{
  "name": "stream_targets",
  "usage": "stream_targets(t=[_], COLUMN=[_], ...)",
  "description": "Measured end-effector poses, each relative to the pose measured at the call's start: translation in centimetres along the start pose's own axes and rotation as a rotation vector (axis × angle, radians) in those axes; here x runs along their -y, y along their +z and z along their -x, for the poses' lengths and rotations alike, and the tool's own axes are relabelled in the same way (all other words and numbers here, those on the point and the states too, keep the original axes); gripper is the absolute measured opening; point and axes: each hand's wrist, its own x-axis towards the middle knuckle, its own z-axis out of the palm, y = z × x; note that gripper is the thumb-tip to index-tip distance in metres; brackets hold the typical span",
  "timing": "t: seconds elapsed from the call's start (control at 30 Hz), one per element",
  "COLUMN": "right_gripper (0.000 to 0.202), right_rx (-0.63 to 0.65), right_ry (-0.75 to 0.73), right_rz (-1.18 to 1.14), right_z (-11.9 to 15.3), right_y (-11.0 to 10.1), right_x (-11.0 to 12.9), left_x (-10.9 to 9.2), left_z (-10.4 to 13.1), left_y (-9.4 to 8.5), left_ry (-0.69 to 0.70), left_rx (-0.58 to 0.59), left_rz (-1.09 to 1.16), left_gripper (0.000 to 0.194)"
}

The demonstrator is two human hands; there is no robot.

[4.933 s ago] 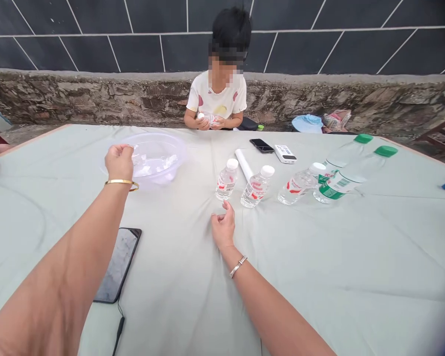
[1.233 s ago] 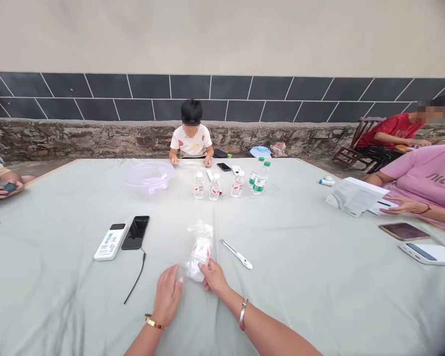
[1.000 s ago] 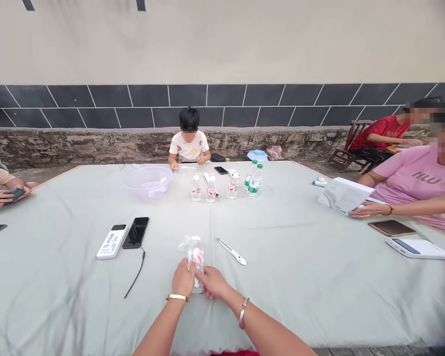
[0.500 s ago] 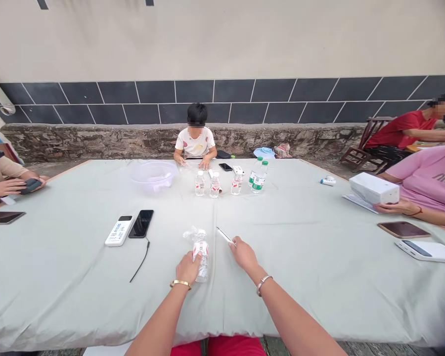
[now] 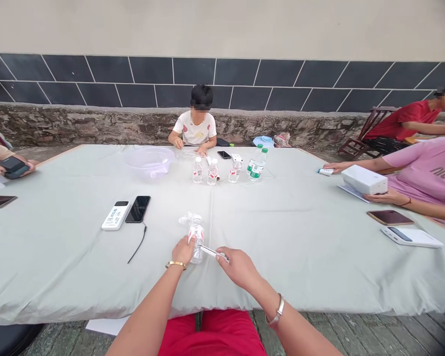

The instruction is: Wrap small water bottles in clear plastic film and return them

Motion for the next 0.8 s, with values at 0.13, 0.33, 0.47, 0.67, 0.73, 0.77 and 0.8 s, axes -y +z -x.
stream_targets(t=[0.13, 0.33, 0.47, 0.67, 0.73, 0.77, 0.8], right_gripper=[0.029, 0.039, 0.038, 0.038, 0.044, 0.050, 0.056], right_rx=[0.131, -0.203, -0.282, -0.264, -0.149, -0.095, -0.058], right_ry=[-0.112, 0.302, 0.369, 0.209, 0.142, 0.132, 0.136], right_rz=[-0.177, -0.127, 0.015, -0.038, -0.186, -0.242, -0.272], right_z=[2.2, -5.3, -9.1, -8.1, -7.4, -7.2, -7.1], right_y=[0.1, 0.1, 1.0, 3.6, 4.5, 4.9, 5.2], right_x=[-1.4, -5.5, -6.6, -3.0, -0.8, 0.2, 1.0], left_x=[0.3, 0.5, 0.6, 1.0, 0.9, 0.9, 0.9], left_z=[-0.1, -0.1, -0.1, -0.1, 0.2, 0.3, 0.6], left_y=[-0.1, 0.2, 0.4, 0.9, 1.3, 1.6, 1.9], left_ry=[0.000, 0.027, 0.030, 0.004, 0.011, 0.018, 0.026], left_rx=[0.014, -0.010, -0.042, -0.144, -0.189, -0.205, -0.215], left_rz=[0.018, 0.021, 0.036, 0.190, 0.280, 0.330, 0.382], left_gripper=[0.051, 0.051, 0.042, 0.032, 0.029, 0.028, 0.026])
